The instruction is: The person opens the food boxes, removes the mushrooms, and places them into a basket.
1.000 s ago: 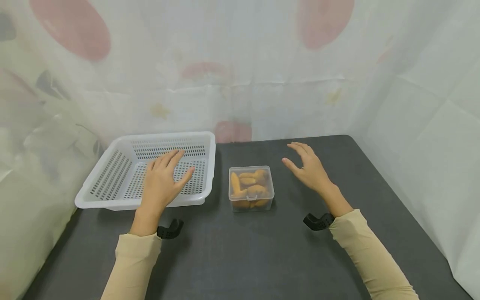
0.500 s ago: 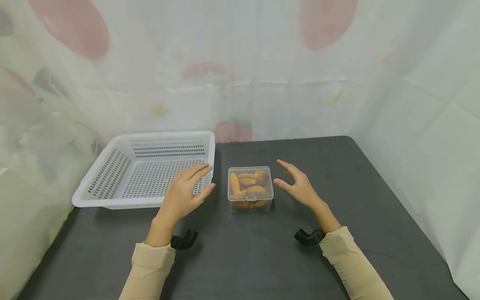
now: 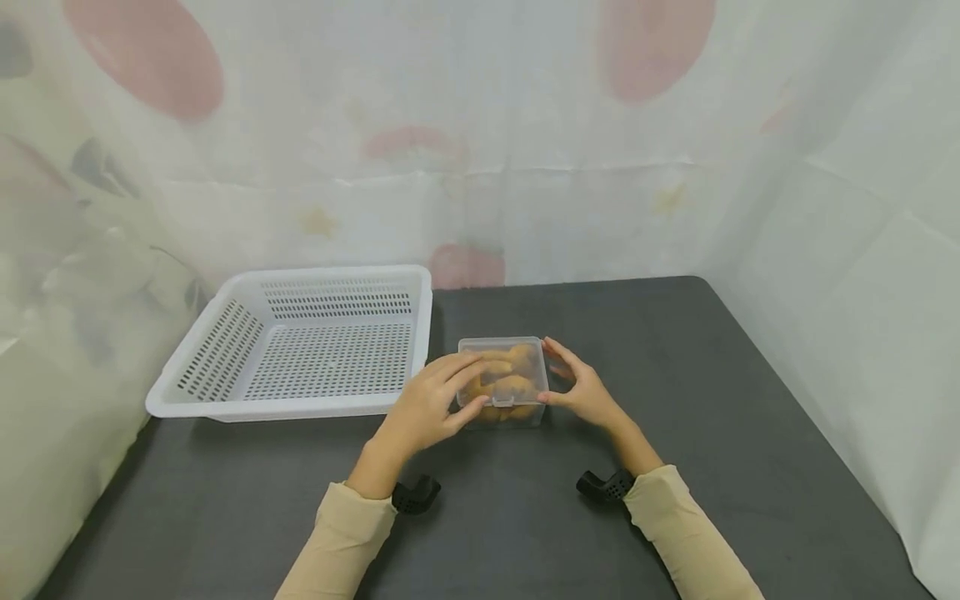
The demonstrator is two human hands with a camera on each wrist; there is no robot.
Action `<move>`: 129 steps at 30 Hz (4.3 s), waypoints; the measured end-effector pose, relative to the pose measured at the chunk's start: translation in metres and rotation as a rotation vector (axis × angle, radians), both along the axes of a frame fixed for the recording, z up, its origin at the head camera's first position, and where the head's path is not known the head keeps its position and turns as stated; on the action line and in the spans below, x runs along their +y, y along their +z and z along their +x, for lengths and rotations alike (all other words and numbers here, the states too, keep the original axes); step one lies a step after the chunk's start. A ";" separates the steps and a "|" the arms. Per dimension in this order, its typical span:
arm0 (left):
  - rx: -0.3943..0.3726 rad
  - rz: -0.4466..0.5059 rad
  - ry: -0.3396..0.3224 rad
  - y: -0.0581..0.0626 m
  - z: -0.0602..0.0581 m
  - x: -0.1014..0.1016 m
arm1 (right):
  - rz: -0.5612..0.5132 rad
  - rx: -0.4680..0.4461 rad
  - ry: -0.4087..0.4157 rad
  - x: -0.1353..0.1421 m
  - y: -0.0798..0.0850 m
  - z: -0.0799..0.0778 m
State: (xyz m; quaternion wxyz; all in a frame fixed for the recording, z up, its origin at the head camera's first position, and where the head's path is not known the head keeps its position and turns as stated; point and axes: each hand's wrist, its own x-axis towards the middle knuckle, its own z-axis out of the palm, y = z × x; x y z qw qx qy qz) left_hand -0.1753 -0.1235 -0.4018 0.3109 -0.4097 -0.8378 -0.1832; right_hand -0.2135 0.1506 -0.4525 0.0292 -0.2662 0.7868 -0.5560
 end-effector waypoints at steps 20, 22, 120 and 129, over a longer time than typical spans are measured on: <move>-0.022 -0.030 -0.004 -0.012 -0.001 0.023 | 0.204 0.093 0.044 -0.002 -0.007 0.014; -0.015 -0.033 -0.008 -0.014 -0.001 0.023 | 0.151 0.099 0.002 -0.007 -0.010 0.013; 0.595 -0.464 0.035 -0.023 -0.003 0.026 | -0.097 0.089 -0.045 -0.031 -0.019 0.012; 0.577 -0.455 0.010 -0.012 -0.004 0.025 | -0.089 0.120 -0.057 -0.033 -0.016 0.014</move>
